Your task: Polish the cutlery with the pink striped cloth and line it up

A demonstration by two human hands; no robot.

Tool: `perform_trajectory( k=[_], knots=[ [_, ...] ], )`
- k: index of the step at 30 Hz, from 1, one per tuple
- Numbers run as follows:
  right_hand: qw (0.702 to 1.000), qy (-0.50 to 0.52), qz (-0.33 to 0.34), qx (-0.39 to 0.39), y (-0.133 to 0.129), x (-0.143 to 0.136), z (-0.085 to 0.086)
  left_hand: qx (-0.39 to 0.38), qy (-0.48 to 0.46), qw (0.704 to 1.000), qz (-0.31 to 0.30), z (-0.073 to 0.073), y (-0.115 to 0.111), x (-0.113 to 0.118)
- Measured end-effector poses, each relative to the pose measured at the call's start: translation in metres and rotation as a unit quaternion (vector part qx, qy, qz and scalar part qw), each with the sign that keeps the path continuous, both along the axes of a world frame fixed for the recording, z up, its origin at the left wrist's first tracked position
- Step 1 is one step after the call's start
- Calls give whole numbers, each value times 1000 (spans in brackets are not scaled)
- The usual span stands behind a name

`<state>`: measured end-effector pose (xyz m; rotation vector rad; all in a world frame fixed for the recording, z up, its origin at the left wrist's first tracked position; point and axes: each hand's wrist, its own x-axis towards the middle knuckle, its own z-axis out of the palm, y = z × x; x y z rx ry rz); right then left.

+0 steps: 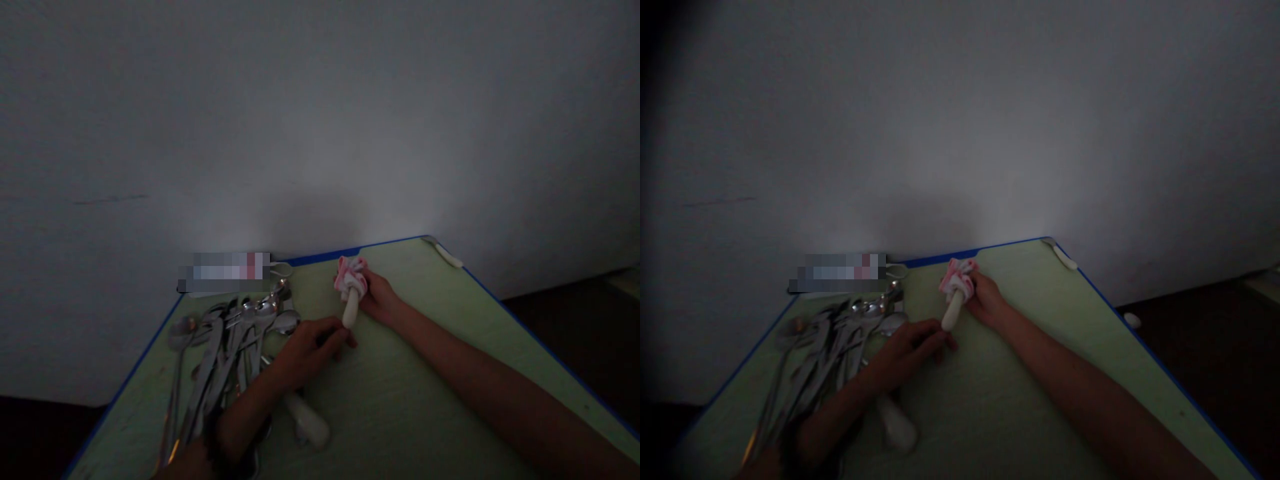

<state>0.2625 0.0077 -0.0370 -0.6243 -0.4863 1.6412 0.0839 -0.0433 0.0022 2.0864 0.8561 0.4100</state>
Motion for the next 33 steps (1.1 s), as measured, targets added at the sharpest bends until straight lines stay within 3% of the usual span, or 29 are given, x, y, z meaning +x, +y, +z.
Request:
perform_trajectory(
  k=[9,14,24,33],
  knots=[
    [999,-35,3,11,0,-2,-2,-8,-5,1000,9,-2,0,1],
    [998,-50,-14,19,-7,-3,4,-6,-22,999,49,0,-1,3],
    [998,-51,-12,24,-7,-1,0,-89,-146,982,84,-7,0,2],
    [999,-22,-2,24,-10,2,6,-45,-122,988,80,-11,-1,3]
  ],
)
